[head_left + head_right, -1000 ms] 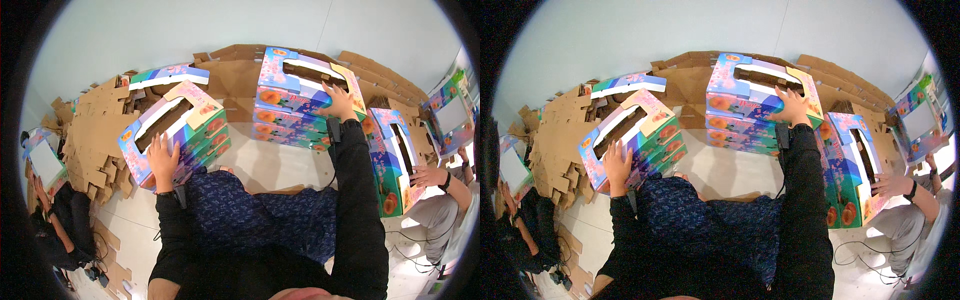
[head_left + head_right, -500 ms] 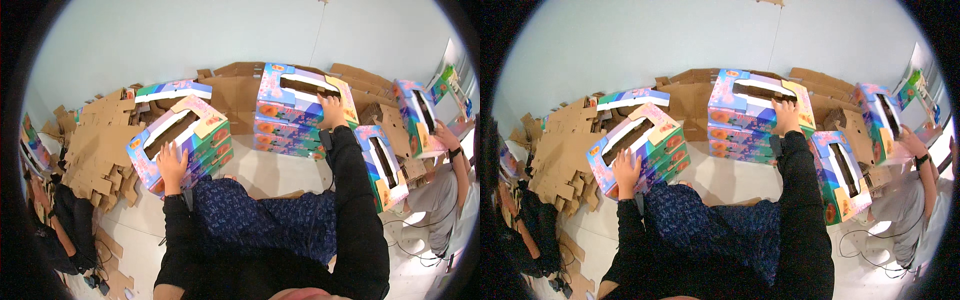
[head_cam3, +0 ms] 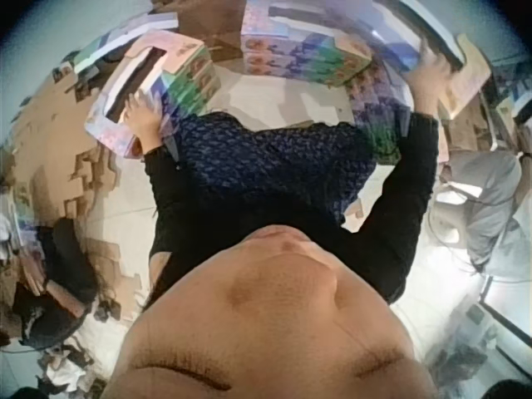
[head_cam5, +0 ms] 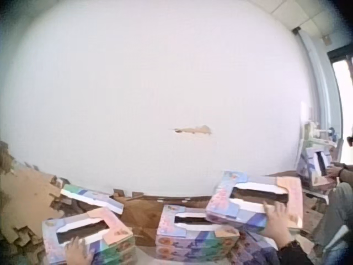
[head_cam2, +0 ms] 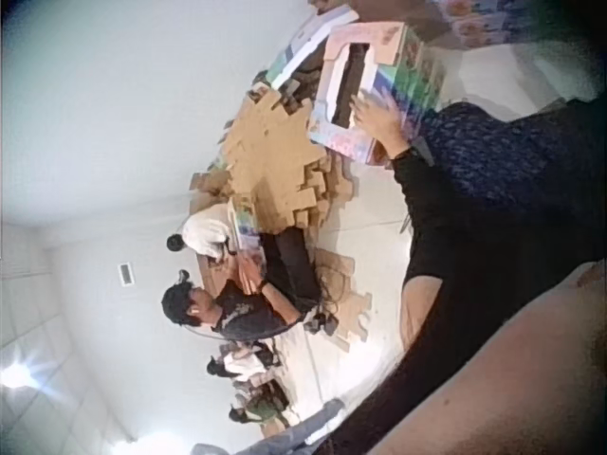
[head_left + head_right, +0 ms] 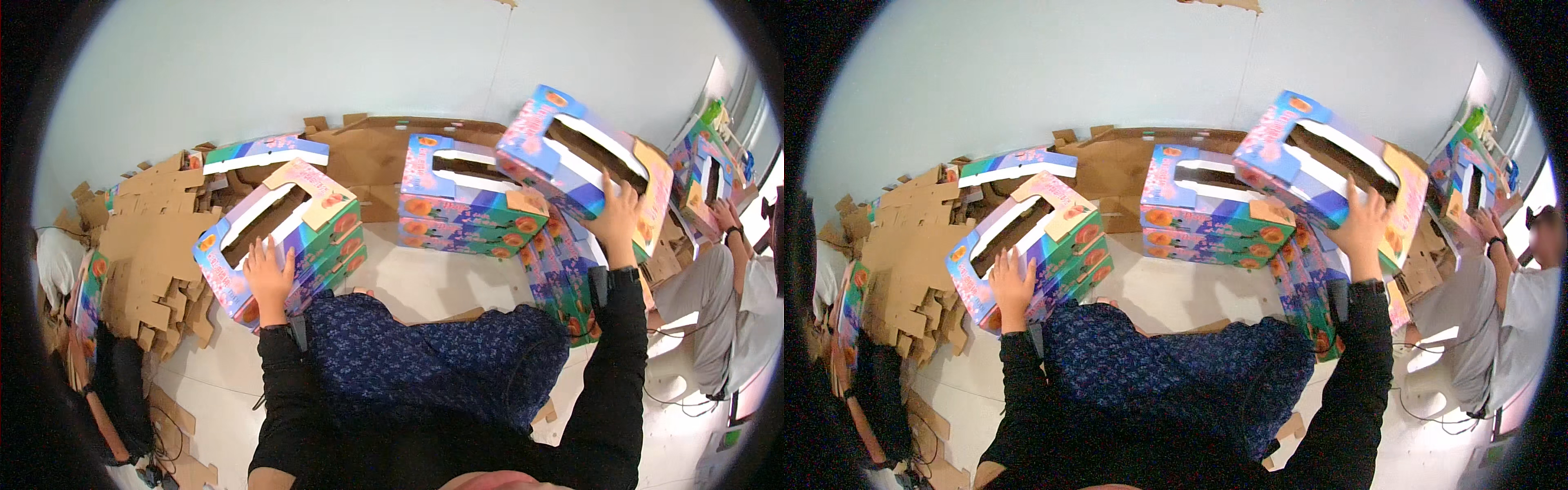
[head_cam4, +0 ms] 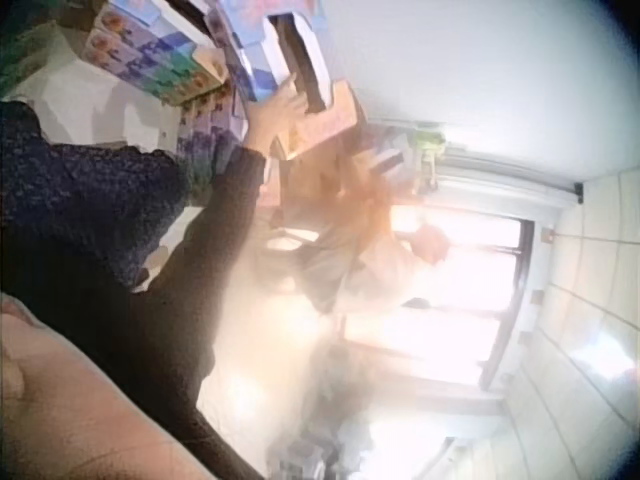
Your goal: Assemble and fold printed cardboard gift boxes in a factory setting.
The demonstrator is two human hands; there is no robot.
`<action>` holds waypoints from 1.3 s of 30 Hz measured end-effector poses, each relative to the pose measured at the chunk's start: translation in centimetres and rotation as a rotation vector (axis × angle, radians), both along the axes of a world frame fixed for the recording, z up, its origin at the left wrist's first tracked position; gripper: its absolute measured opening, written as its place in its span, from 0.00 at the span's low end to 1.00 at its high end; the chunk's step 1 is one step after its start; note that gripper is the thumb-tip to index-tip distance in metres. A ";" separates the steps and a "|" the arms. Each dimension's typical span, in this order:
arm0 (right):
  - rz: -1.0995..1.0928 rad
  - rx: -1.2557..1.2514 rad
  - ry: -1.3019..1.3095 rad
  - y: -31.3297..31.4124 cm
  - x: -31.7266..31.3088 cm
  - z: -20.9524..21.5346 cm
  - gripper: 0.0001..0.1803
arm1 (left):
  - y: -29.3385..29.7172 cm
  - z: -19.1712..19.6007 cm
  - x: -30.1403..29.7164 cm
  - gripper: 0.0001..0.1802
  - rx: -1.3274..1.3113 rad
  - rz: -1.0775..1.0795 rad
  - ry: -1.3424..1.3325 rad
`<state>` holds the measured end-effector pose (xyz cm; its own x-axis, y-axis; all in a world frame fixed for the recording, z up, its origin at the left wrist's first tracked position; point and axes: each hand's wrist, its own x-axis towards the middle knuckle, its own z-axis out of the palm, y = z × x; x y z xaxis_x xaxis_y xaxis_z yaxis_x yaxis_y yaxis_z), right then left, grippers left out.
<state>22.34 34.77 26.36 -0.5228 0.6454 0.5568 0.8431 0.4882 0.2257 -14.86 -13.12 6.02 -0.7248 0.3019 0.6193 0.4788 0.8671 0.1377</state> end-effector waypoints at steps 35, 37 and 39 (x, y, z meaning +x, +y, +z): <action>-0.541 -0.405 -0.030 2.5 11.3 -6.8 0.65 | 0.2 0.3 0.0 0.34 -0.061 0.017 -0.032; -0.449 -0.308 -0.097 1.2 10.7 -6.0 0.68 | -0.1 0.5 0.1 0.34 -0.068 0.021 -0.036; -0.148 -0.088 -0.021 -2.3 7.9 -4.2 0.63 | 0.1 0.3 0.0 0.35 -0.077 0.031 -0.041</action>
